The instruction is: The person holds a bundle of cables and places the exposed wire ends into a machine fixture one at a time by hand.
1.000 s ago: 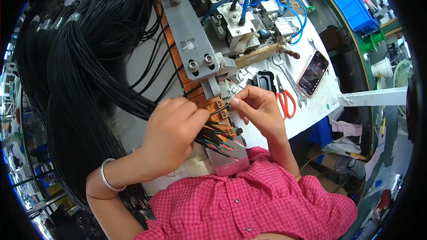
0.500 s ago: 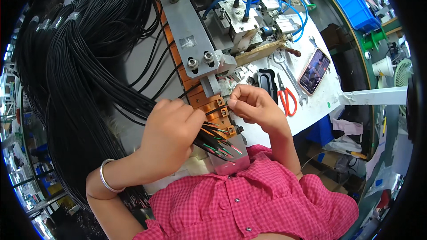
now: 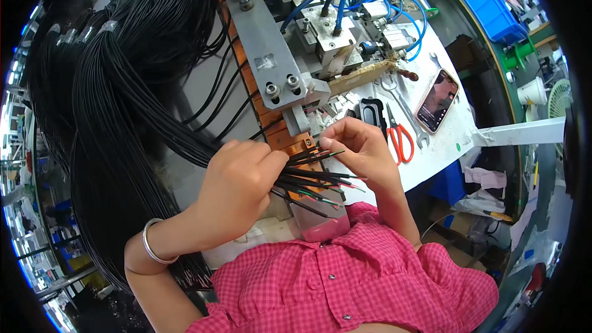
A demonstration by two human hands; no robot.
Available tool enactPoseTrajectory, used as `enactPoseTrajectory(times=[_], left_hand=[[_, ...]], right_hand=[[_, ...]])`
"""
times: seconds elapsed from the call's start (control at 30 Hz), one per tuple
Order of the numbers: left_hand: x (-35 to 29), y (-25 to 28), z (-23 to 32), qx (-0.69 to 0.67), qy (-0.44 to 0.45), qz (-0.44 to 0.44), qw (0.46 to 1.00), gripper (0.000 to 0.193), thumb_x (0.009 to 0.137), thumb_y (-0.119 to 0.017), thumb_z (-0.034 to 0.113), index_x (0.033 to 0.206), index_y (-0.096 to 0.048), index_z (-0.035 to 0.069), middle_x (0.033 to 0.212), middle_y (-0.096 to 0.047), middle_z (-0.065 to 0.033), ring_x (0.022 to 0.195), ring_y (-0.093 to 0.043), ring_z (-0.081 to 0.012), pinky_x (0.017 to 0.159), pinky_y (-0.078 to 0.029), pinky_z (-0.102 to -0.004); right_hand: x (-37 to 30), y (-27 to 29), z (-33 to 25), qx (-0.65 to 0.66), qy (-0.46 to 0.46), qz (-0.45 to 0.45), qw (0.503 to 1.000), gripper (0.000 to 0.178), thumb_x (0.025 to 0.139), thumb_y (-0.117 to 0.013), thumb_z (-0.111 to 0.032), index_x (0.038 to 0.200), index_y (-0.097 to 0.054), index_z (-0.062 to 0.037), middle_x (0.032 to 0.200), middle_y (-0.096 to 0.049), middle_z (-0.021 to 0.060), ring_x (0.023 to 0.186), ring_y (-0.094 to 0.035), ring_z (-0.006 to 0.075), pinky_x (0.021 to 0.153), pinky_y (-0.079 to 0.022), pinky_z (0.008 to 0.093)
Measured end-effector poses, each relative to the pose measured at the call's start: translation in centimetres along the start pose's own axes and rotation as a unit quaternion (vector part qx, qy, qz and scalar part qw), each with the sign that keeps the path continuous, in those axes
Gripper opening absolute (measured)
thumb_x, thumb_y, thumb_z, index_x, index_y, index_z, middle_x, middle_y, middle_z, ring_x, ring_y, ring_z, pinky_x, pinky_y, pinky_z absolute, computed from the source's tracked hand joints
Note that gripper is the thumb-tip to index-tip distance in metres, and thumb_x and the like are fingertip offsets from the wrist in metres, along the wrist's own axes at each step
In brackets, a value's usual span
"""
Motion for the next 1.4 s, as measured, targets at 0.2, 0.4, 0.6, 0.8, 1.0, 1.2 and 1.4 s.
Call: enactPoseTrajectory(times=[0.2, 0.4, 0.6, 0.8, 1.0, 1.2, 1.4], left_hand=[[-0.2, -0.3, 0.1, 0.026, -0.016, -0.024, 0.999, 0.038, 0.056, -0.059, -0.007, 0.094, -0.061, 0.001, 0.073, -0.054, -0.011, 0.068, -0.052, -0.0302, 0.063, -0.041, -0.0384], [0.0, 0.2, 0.3, -0.004, -0.021, 0.035, 0.999, 0.024, 0.057, -0.057, -0.005, 0.079, -0.053, 0.002, 0.069, -0.048, -0.0091, 0.07, -0.052, -0.0273, 0.064, -0.038, -0.0373], [0.1, 0.2, 0.2, -0.002, -0.03, 0.033, 0.999, 0.027, 0.056, -0.057, -0.005, 0.082, -0.056, 0.0, 0.071, -0.05, -0.0097, 0.072, -0.051, -0.0282, 0.064, -0.039, -0.0377], [-0.2, 0.6, 0.3, 0.014, -0.035, 0.06, 0.998, 0.029, 0.054, -0.057, -0.004, 0.083, -0.056, 0.0, 0.072, -0.05, -0.0102, 0.073, -0.051, -0.0291, 0.063, -0.039, -0.0383], [0.1, 0.4, 0.1, -0.016, -0.03, 0.058, 0.998, 0.029, 0.053, -0.057, -0.004, 0.082, -0.056, 0.0, 0.072, -0.05, -0.0102, 0.073, -0.05, -0.0294, 0.063, -0.04, -0.0388], [0.0, 0.0, 0.2, -0.007, -0.039, 0.059, 0.997, 0.028, 0.052, -0.057, -0.004, 0.08, -0.054, 0.001, 0.072, -0.049, -0.0099, 0.072, -0.049, -0.0293, 0.063, -0.04, -0.0386], [0.1, 0.0, 0.4, -0.009, -0.038, 0.052, 0.998, 0.029, 0.049, -0.058, -0.004, 0.077, -0.052, 0.002, 0.071, -0.048, -0.0094, 0.072, -0.048, -0.0293, 0.063, -0.039, -0.0387]], right_hand=[[-0.1, -0.7, 1.9, 0.067, -0.2, -0.071, 0.975, 0.007, 0.085, -0.061, 0.0, 0.091, -0.059, 0.0006, 0.08, -0.058, -0.0001, 0.073, -0.055, 0.0044, 0.067, -0.044, 0.0181], [-1.1, -1.0, -1.7, 0.03, 0.012, -0.013, 0.999, 0.014, 0.081, -0.064, 0.002, 0.094, -0.062, 0.0014, 0.083, -0.06, 0.0009, 0.075, -0.057, 0.0053, 0.068, -0.046, 0.0185], [-0.7, -1.3, -2.3, 0.012, 0.081, -0.02, 0.996, 0.013, 0.079, -0.067, 0.004, 0.092, -0.065, 0.0023, 0.083, -0.063, 0.0022, 0.075, -0.058, 0.005, 0.067, -0.046, 0.018], [-0.9, -1.4, -2.1, 0.028, 0.051, 0.04, 0.998, 0.008, 0.08, -0.066, 0.002, 0.088, -0.065, 0.0033, 0.076, -0.064, 0.0045, 0.06, -0.055, 0.0046, 0.056, -0.044, 0.0168], [-0.9, -1.1, -1.8, 0.127, -0.02, -0.022, 0.991, 0.006, 0.081, -0.066, 0.002, 0.087, -0.065, 0.0032, 0.073, -0.064, 0.0052, 0.052, -0.054, 0.0045, 0.045, -0.04, 0.0167], [-0.7, -2.0, -1.9, 0.109, -0.042, -0.095, 0.989, 0.009, 0.079, -0.068, 0.0, 0.086, -0.064, 0.0033, 0.071, -0.064, 0.0056, 0.05, -0.052, 0.0041, 0.041, -0.039, 0.0177], [-0.2, -1.2, -1.7, 0.075, 0.004, -0.027, 0.997, 0.01, 0.078, -0.07, 0.0, 0.085, -0.063, 0.0025, 0.071, -0.065, 0.0058, 0.051, -0.053, 0.0047, 0.042, -0.04, 0.0184]])
Point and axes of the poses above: each hand's wrist, its own x-axis towards the middle knuckle, its own y-axis out of the back of the hand, z = x × y, the point moved 8 cm from there along x, towards the middle knuckle
